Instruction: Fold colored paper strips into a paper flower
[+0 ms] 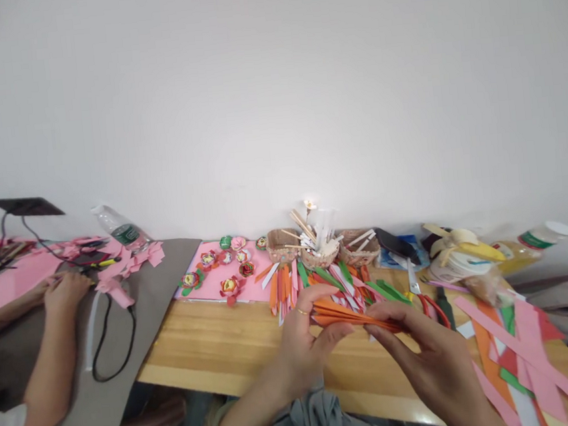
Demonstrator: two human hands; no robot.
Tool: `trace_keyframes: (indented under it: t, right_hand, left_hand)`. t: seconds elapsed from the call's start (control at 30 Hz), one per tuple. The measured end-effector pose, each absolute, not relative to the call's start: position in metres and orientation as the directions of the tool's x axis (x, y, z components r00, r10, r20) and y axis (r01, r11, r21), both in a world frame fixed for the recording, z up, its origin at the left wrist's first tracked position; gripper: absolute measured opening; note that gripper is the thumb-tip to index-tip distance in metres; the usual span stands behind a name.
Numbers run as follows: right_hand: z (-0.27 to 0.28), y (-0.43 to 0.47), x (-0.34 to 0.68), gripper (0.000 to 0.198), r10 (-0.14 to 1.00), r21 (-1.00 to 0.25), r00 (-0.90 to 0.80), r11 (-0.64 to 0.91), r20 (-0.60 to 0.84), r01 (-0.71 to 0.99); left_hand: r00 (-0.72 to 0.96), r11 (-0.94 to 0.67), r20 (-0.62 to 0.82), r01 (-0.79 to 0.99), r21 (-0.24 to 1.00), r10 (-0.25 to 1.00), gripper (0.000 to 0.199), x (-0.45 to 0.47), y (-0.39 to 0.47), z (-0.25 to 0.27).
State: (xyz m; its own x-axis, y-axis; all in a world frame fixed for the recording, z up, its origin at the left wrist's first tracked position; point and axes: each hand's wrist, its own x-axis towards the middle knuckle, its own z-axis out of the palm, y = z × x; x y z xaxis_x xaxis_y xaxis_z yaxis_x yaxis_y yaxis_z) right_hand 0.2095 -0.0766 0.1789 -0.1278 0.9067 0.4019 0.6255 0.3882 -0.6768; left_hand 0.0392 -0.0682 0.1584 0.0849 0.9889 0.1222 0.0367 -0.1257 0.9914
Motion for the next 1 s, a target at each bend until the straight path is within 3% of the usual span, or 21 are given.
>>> trace_keyframes:
  t: [0.13, 0.3, 0.5, 0.73, 0.9, 1.0]
  right_hand:
    - [0.185, -0.076, 0.213, 0.012, 0.920, -0.685, -0.113, 0.358, 0.376, 0.634]
    - [0.195, -0.078, 0.216, 0.011, 0.940, -0.726, -0.129, 0.328, 0.317, 0.605]
    - [0.202, -0.079, 0.219, 0.016, 0.962, -0.772, -0.127, 0.271, 0.243, 0.575]
    - [0.205, -0.077, 0.219, 0.015, 0.970, -0.782, -0.140, 0.241, 0.197, 0.574]
    - [0.204, -0.063, 0.226, 0.015, 0.959, -0.751, -0.275, 0.230, 0.066, 0.620]
    - [0.203, -0.052, 0.229, 0.011, 0.935, -0.699, -0.353, 0.273, 0.031, 0.661]
  left_hand:
    - [0.169, -0.278, 0.246, 0.201, 0.939, 0.954, 0.034, 0.032, -0.060, 0.171]
    - [0.269, -0.444, 0.376, 0.271, 0.854, 0.887, 0.028, 0.029, -0.054, 0.184]
    - [0.262, -0.303, 0.227, 0.304, 0.903, 0.938, 0.024, 0.031, -0.051, 0.180]
    - [0.242, -0.126, 0.082, 0.173, 0.977, 0.967, 0.024, 0.036, -0.053, 0.180]
    - [0.463, -0.032, -0.064, 0.197, 0.980, 0.884, 0.026, 0.026, -0.038, 0.187]
    - [0.582, 0.109, -0.232, 0.239, 0.965, 0.780, 0.042, 0.021, -0.026, 0.187]
